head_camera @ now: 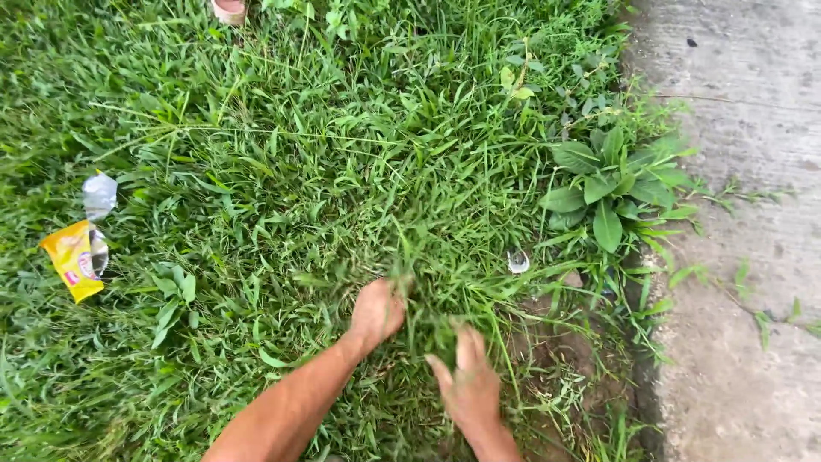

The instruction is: The person pulls weeds from a patch of grass by hand next to a concrete walkway.

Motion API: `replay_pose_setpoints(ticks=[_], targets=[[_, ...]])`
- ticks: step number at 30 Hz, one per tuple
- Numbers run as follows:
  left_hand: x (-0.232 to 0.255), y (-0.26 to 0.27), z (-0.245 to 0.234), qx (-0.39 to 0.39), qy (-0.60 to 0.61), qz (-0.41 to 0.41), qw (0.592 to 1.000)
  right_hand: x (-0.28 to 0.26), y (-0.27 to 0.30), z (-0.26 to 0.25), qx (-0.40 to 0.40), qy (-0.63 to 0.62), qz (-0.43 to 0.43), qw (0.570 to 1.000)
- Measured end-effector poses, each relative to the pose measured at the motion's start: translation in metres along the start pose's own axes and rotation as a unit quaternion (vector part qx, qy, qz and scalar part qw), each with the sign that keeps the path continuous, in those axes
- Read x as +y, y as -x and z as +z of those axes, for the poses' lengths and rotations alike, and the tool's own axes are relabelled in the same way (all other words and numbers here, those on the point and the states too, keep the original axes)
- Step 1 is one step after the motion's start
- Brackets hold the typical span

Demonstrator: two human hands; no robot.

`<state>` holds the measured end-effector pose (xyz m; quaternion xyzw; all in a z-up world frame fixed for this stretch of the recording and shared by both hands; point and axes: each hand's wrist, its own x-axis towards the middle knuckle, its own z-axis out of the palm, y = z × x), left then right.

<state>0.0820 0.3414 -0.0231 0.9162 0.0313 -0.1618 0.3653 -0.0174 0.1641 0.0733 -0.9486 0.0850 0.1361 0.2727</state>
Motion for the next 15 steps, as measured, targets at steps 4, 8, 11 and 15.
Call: replay_pose_setpoints(ticks=[4, 8, 11, 15], targets=[[0.0, 0.057, -0.048, 0.115, 0.118, -0.015, 0.986, -0.014, -0.032, 0.007, -0.029, 0.026, -0.12, 0.992], [0.019, 0.138, -0.06, 0.055, 0.127, 0.059, 0.989, -0.004, -0.068, 0.048, 0.073, -0.042, -0.217, 0.973], [0.024, 0.16, -0.061, 0.029, 0.141, -0.021, 0.989, 0.024, -0.091, 0.074, 0.053, -0.1, -0.062, 0.992], [0.068, 0.155, -0.098, 0.078, 0.168, -0.018, 0.983, 0.03, -0.102, 0.075, 0.066, -0.189, 0.113, 0.973]])
